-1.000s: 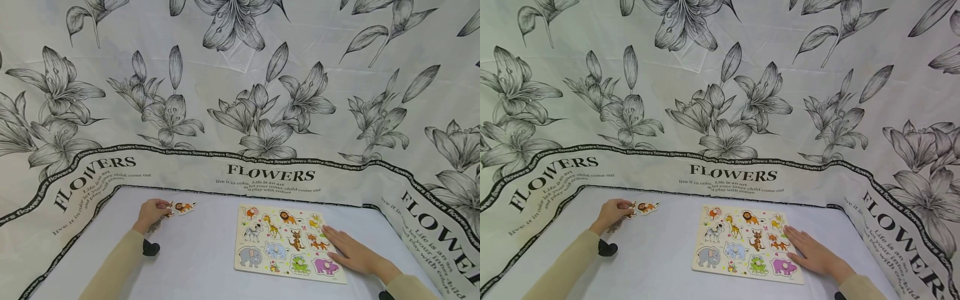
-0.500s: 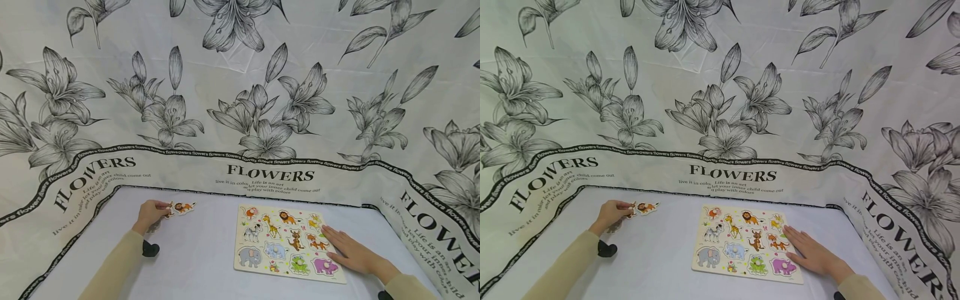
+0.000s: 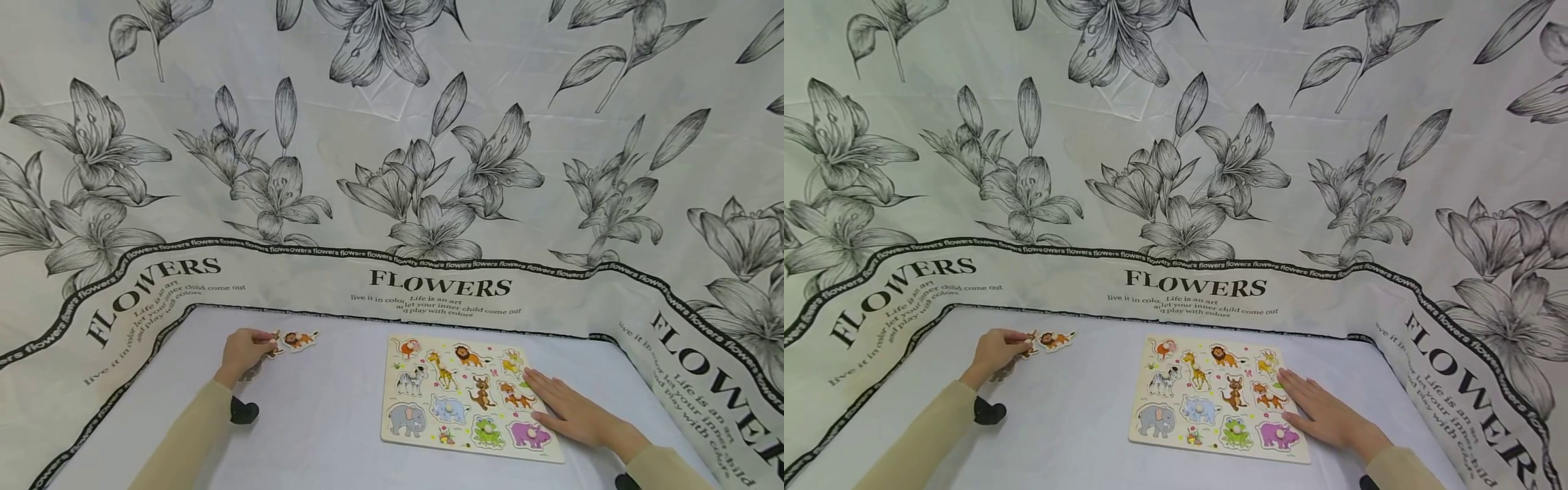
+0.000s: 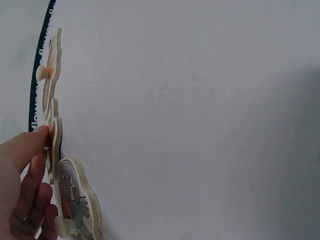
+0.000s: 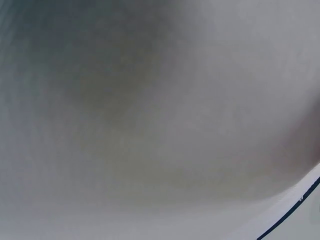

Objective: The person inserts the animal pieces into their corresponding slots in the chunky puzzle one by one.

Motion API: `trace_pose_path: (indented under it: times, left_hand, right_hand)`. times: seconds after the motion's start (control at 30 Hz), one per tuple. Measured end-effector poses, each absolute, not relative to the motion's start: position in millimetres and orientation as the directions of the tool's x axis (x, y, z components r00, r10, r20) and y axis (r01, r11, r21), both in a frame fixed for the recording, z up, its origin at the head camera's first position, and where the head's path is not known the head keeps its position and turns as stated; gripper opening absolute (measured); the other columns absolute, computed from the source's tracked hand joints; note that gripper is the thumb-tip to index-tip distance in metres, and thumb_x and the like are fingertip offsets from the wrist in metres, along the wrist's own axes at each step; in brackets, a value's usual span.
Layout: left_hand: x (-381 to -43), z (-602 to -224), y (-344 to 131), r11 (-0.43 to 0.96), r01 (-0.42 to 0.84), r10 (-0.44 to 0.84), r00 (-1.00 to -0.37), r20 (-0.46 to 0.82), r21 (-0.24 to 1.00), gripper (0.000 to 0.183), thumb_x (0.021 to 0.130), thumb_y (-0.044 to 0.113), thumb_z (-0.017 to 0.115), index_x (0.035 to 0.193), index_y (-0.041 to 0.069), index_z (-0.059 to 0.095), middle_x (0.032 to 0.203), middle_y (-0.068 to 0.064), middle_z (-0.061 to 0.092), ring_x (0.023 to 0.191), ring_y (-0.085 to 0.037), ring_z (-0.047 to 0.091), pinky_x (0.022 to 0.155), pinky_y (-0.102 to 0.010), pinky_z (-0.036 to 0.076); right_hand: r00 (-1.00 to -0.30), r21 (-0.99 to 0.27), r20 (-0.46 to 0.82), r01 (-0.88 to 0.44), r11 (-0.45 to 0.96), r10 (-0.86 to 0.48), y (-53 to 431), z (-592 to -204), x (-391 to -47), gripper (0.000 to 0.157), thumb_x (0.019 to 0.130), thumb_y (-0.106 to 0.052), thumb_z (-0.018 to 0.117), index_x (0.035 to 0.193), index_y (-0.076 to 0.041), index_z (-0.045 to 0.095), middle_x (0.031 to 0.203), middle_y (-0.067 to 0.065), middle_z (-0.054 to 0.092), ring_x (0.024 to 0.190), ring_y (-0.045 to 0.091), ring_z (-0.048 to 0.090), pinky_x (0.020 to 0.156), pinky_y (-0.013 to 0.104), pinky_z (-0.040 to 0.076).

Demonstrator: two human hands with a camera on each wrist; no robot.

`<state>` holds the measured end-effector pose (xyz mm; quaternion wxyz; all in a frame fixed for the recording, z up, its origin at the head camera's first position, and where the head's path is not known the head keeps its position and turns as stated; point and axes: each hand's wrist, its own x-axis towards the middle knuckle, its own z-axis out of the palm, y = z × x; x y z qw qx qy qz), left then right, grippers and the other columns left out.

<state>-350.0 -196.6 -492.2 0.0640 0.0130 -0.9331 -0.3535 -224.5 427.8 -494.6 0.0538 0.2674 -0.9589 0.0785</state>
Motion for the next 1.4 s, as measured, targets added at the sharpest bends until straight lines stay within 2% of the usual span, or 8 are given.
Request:
trace_pose_path:
  times: [0.33, 0.67, 0.83, 1.2, 1.4]
  left_hand:
    - [-343, -489, -199, 0.761, 0.039, -0.085, -0.984, 0.159, 0.648, 0.023, 0.083, 0.018, 0.073, 0.098, 0.001, 0.074, 0.089, -0.015, 0.073, 0.073, -0.020, 0.062, 0.062, -0.028, 0.043]
    - [-336, -485, -185, 0.755, 0.037, -0.102, -0.980, 0.173, 0.654, 0.024, 0.084, 0.020, 0.073, 0.101, 0.004, 0.074, 0.091, -0.013, 0.073, 0.073, -0.017, 0.061, 0.060, -0.025, 0.042]
    - [-330, -481, -176, 0.745, 0.038, -0.105, -0.979, 0.173, 0.666, 0.023, 0.083, 0.019, 0.074, 0.101, 0.005, 0.074, 0.092, -0.013, 0.073, 0.073, -0.017, 0.059, 0.060, -0.025, 0.041]
    - [-319, -479, -154, 0.707, 0.071, -0.080, -0.981, 0.179, 0.704, 0.018, 0.078, 0.017, 0.077, 0.093, 0.006, 0.077, 0.078, -0.005, 0.073, 0.068, -0.013, 0.058, 0.059, -0.026, 0.040]
    - [-314, -480, -139, 0.704, 0.125, -0.029, -0.979, 0.204, 0.700, 0.017, 0.078, 0.017, 0.078, 0.091, 0.008, 0.077, 0.080, -0.004, 0.073, 0.068, -0.011, 0.059, 0.059, -0.025, 0.041]
  right_hand:
    - [-0.851, -0.131, 0.140, -0.522, 0.843, -0.506, 429, -496, -227, 0.065, 0.097, -0.040, 0.051, 0.147, -0.001, 0.034, 0.149, 0.024, 0.037, 0.133, -0.023, -0.014, 0.103, 0.000, -0.012]
    - [-0.866, -0.153, 0.117, -0.500, 0.852, -0.487, 427, -493, -225, 0.066, 0.097, -0.041, 0.050, 0.147, -0.001, 0.032, 0.150, 0.024, 0.035, 0.129, -0.026, -0.016, 0.102, -0.001, -0.013]
    - [-0.849, -0.128, 0.132, -0.526, 0.841, -0.511, 427, -492, -224, 0.065, 0.098, -0.039, 0.050, 0.148, -0.002, 0.032, 0.149, 0.025, 0.037, 0.130, -0.025, -0.017, 0.102, -0.001, -0.013]
    - [-0.846, -0.134, 0.141, -0.531, 0.837, -0.514, 428, -494, -224, 0.065, 0.098, -0.038, 0.051, 0.147, 0.000, 0.034, 0.149, 0.026, 0.036, 0.131, -0.024, -0.016, 0.103, -0.001, -0.013]
    - [-0.848, -0.132, 0.145, -0.528, 0.839, -0.511, 426, -493, -224, 0.065, 0.097, -0.038, 0.052, 0.146, 0.000, 0.034, 0.148, 0.026, 0.037, 0.130, -0.024, -0.016, 0.103, -0.001, -0.012]
